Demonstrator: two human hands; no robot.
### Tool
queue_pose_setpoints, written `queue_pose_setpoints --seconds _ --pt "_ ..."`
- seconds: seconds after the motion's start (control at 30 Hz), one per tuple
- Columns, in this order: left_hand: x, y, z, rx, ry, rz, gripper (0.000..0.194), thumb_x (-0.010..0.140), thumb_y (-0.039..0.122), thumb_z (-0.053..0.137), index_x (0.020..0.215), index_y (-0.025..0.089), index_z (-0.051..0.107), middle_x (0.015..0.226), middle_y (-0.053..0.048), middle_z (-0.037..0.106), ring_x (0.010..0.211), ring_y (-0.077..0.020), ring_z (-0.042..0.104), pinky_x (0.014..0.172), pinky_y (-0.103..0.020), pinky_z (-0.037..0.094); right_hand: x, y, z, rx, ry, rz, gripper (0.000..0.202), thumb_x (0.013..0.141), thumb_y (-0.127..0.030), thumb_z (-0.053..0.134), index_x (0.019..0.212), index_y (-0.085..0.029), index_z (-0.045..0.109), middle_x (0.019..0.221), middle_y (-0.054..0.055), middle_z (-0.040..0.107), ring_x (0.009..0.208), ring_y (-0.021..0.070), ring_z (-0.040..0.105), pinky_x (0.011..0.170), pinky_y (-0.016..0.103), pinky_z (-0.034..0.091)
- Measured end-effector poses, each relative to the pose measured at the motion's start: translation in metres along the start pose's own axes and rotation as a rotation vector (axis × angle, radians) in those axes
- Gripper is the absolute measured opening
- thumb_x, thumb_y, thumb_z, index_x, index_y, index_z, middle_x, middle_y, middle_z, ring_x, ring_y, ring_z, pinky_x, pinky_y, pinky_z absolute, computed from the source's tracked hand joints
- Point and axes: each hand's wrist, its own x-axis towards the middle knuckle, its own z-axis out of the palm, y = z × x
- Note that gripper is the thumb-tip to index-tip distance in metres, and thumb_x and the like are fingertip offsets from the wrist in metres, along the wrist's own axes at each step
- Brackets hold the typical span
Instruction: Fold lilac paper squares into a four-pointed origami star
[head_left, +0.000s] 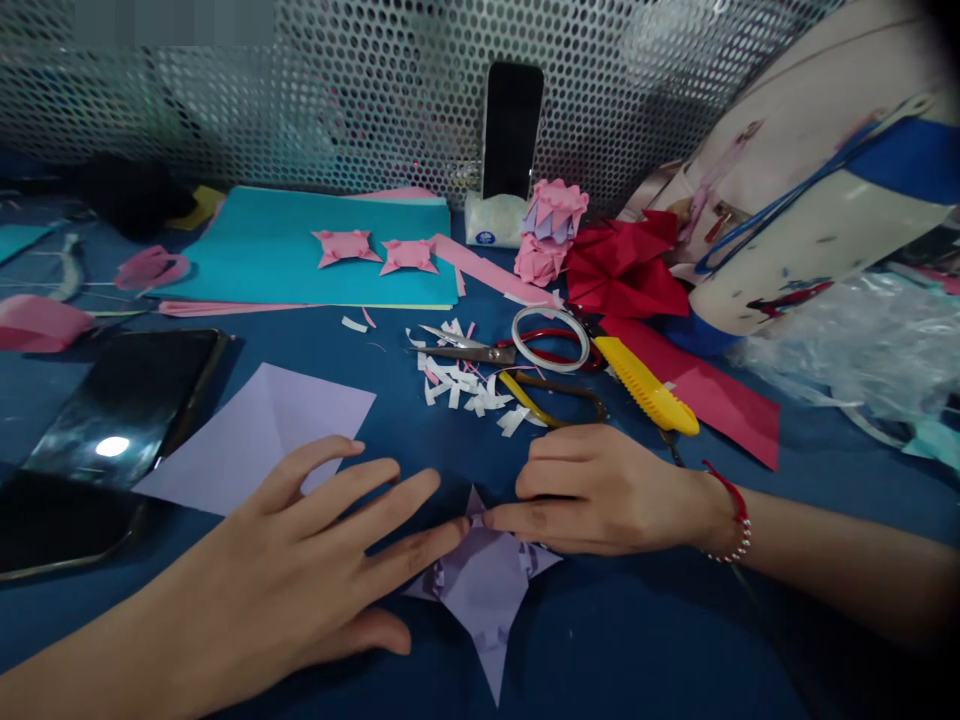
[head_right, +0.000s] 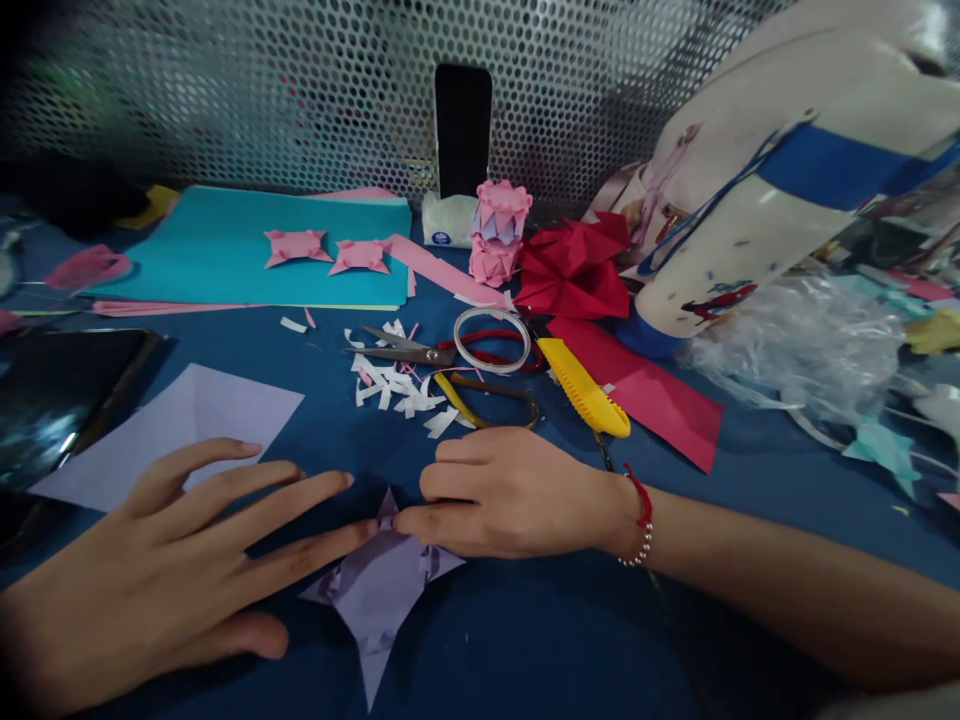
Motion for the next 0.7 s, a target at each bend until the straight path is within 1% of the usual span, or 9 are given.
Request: queue_pose_setpoints --seconds 0.1,0.13,0.23,0.3,0.37,0.47,0.57,0.63,0.7 --pt "-0.001 -0.01 -0.003 0.019 -0.049 0.081 0.059 0.138 0.071 0.042 0.173 0.04 0.078 0.165 -0.001 0.081 0.144 -0.0253 0.069 0.162 -0.04 -0.005 0.0 0.0 0.0 -0.035 0.009 -0.022 0.03 0.14 -0.023 0.057 0.132 -0.018 0.086 0.095 -0.002 0.076 0.082 0.0153 0.065 0.073 0.034 0.05" --pt "-0.001 -0.012 -0.003 0.013 -0.041 0.095 0.061 0.137 0.073 0.042 0.173 0.039 0.078 0.163 -0.003 0.081 0.141 -0.0257 0.069 0.162 -0.04 -0.006 0.0 -0.001 0.0 -0.04 0.012 -0.028 0.029 0.14 -0.023 0.057 0.133 -0.018 0.086 0.095 -0.002 0.076 0.082 0.0153 0.064 0.073 0.034 0.05" --pt "-0.001 -0.013 -0.001 -0.008 -0.038 0.086 0.059 0.137 0.072 0.045 0.174 0.037 0.076 0.162 -0.004 0.08 0.141 -0.026 0.069 0.161 -0.038 -0.003 0.0 0.0 0.0 -0.037 0.027 -0.032 0.031 0.14 -0.025 0.056 0.133 -0.017 0.086 0.095 -0.001 0.076 0.083 0.016 0.063 0.074 0.034 0.051" --pt "-0.001 -0.008 0.001 -0.005 -0.025 0.052 0.053 0.135 0.07 0.057 0.172 0.038 0.076 0.163 -0.004 0.079 0.143 -0.0268 0.069 0.161 -0.04 0.004 0.0 0.0 0.0 -0.023 0.034 -0.032 0.036 0.141 -0.025 0.052 0.133 -0.016 0.086 0.097 0.0 0.077 0.084 0.0169 0.063 0.075 0.034 0.052" --pt "-0.001 -0.003 0.002 0.009 -0.01 0.02 0.051 0.13 0.07 0.07 0.171 0.04 0.076 0.163 -0.004 0.079 0.145 -0.0283 0.069 0.16 -0.043 0.014 -0.001 0.001 0.0 -0.011 0.027 -0.031 0.038 0.142 -0.027 0.05 0.133 -0.016 0.086 0.098 0.001 0.078 0.085 0.0172 0.064 0.077 0.034 0.054" --pt "-0.003 -0.001 0.004 0.014 -0.001 -0.009 0.056 0.124 0.072 0.081 0.171 0.043 0.077 0.162 -0.003 0.079 0.144 -0.0298 0.072 0.156 -0.046 0.029 -0.002 0.003 0.0 -0.018 -0.007 -0.031 0.036 0.142 -0.028 0.052 0.135 -0.018 0.086 0.101 0.002 0.079 0.086 0.0169 0.065 0.078 0.034 0.054" --pt "-0.005 -0.005 0.004 -0.012 -0.021 0.004 0.065 0.12 0.077 0.085 0.175 0.044 0.075 0.162 -0.003 0.081 0.143 -0.031 0.075 0.15 -0.048 0.042 -0.002 0.003 0.0 -0.028 -0.019 -0.033 0.036 0.141 -0.027 0.052 0.135 -0.018 0.086 0.102 0.002 0.079 0.088 0.0174 0.065 0.08 0.034 0.055" --pt "-0.007 -0.007 0.005 -0.027 -0.025 0.004 0.072 0.118 0.079 0.087 0.179 0.044 0.073 0.164 -0.004 0.082 0.145 -0.0322 0.076 0.149 -0.051 0.044 -0.003 0.003 0.0 -0.029 -0.019 -0.036 0.034 0.141 -0.027 0.054 0.134 -0.017 0.086 0.102 0.002 0.078 0.089 0.0175 0.066 0.08 0.034 0.055" --pt "-0.007 -0.006 0.005 -0.031 -0.02 -0.016 0.075 0.115 0.082 0.089 0.178 0.045 0.073 0.166 -0.004 0.082 0.148 -0.0329 0.076 0.152 -0.053 0.042 -0.003 0.003 -0.001 -0.037 -0.022 -0.035 0.029 0.139 -0.027 0.059 0.135 -0.017 0.086 0.103 0.002 0.078 0.089 0.0172 0.066 0.079 0.034 0.053"
